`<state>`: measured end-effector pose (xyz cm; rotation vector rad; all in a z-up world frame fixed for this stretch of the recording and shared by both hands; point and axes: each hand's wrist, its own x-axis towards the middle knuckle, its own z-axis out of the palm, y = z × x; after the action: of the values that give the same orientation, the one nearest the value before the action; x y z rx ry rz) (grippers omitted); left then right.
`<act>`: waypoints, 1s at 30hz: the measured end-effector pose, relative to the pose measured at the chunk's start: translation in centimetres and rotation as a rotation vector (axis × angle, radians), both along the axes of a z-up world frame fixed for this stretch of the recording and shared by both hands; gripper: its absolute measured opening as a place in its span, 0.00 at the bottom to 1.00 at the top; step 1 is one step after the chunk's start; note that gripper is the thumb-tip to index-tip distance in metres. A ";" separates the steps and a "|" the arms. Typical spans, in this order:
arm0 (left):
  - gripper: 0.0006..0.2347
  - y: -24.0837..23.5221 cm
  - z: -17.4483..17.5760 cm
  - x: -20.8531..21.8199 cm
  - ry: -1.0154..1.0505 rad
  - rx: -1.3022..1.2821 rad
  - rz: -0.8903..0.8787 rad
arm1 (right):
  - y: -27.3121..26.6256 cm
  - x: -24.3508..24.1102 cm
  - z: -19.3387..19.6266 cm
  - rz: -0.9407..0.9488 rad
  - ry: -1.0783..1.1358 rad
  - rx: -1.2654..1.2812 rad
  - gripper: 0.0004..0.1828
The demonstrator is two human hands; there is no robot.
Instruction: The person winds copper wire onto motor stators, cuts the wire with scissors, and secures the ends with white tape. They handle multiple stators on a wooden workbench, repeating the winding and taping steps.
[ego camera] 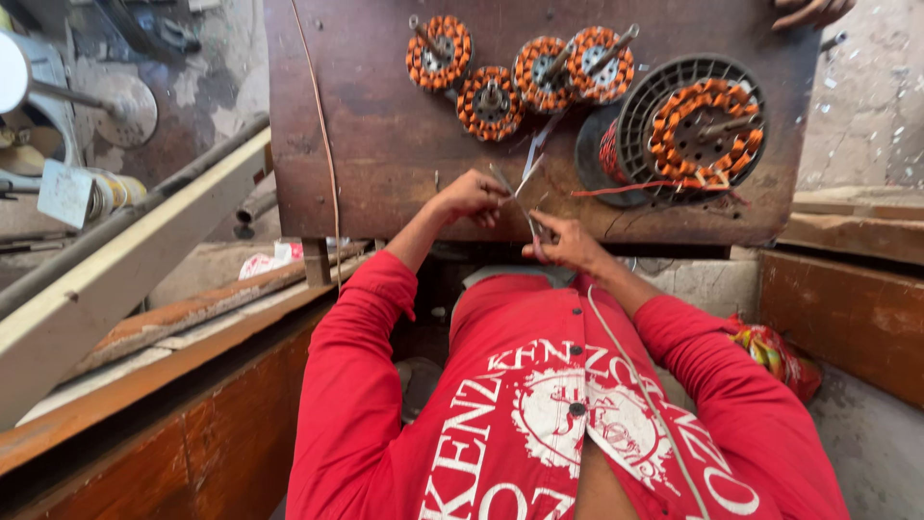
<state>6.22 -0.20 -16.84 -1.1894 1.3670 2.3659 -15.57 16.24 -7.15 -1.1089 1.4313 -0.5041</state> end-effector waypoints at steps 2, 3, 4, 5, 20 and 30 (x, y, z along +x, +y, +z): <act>0.15 0.5 -0.3 0.5 -0.005 0.009 0.004 | 0.5 0.2 0.1 -0.011 -0.028 0.068 0.46; 0.15 1.2 -0.4 0.7 -0.001 0.019 0.011 | 0.8 0.3 0.3 -0.015 -0.040 0.103 0.46; 0.15 1.6 -0.5 0.9 0.002 0.029 0.018 | 1.0 0.4 0.5 0.017 0.026 0.055 0.46; 0.15 1.4 -0.7 0.8 0.018 0.028 0.023 | 0.8 0.3 0.7 0.050 0.089 0.012 0.45; 0.14 2.9 2.0 1.8 0.121 0.042 0.101 | 2.6 -0.5 3.0 0.099 0.176 -0.065 0.45; 0.11 3.8 6.2 1.5 0.123 0.002 0.137 | 1.2 0.7 6.9 0.129 0.336 -0.078 0.47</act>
<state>7.71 3.62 -10.60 -1.1907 1.3599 2.5736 -14.83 17.43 -0.27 -1.3875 1.6257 -0.2916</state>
